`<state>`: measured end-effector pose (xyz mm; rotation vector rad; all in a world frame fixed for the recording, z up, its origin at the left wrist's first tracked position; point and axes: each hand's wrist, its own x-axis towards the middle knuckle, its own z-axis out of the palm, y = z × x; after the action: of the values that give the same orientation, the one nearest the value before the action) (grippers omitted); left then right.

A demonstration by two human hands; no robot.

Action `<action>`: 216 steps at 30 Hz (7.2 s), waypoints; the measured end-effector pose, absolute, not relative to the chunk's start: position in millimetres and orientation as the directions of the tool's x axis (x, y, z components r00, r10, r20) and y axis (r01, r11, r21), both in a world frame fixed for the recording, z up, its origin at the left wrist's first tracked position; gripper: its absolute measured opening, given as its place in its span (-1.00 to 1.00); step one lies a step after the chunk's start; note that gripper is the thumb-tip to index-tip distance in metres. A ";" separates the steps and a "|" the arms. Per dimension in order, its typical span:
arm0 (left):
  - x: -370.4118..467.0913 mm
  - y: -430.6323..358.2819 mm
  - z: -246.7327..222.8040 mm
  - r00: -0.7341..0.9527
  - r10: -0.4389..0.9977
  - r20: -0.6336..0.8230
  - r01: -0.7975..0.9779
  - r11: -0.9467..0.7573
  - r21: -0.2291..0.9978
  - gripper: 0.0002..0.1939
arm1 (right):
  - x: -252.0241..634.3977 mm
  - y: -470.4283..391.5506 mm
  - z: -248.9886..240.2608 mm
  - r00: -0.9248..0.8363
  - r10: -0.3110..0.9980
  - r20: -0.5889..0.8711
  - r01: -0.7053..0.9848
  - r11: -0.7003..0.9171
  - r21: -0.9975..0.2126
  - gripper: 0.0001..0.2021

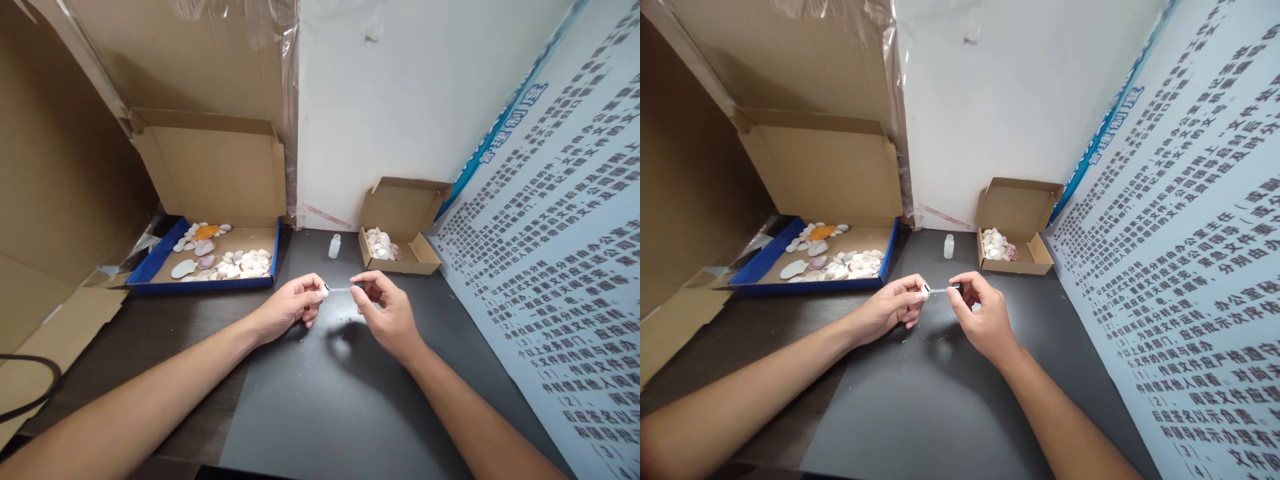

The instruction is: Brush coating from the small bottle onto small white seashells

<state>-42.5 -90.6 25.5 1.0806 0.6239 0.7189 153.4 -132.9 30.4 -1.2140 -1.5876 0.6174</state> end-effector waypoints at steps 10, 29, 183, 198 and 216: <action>-45.1 -92.5 29.2 0.680 0.726 -0.097 -0.243 0.349 0.905 -0.75 | 152.0 -128.8 23.6 -0.006 0.955 0.296 0.221 0.290 -0.931 -0.80; -46.3 -92.9 29.8 0.676 0.730 -0.097 -0.269 0.368 0.890 -0.76 | 155.2 -128.2 26.1 -0.021 0.946 0.322 0.212 0.319 -0.924 -0.80; -43.2 -87.1 23.6 0.564 0.794 -0.226 -0.228 0.413 0.882 -0.83 | 152.2 -130.3 32.8 0.019 0.923 0.384 0.430 0.339 -0.837 -0.86; -39.3 -91.7 18.9 0.482 0.873 -0.069 -0.153 0.161 0.975 -0.69 | 143.7 -141.8 36.6 -0.076 0.854 0.514 0.521 0.473 -0.710 -0.84; -36.6 -98.4 24.2 0.432 0.902 -0.012 -0.311 0.161 0.937 -0.74 | 135.1 -146.2 28.1 -0.225 0.710 0.667 0.638 0.625 -0.450 -0.84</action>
<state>-36.6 -98.4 24.2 1.0697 0.6870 0.9703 135.1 -146.2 28.1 -1.0667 -1.9338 0.0995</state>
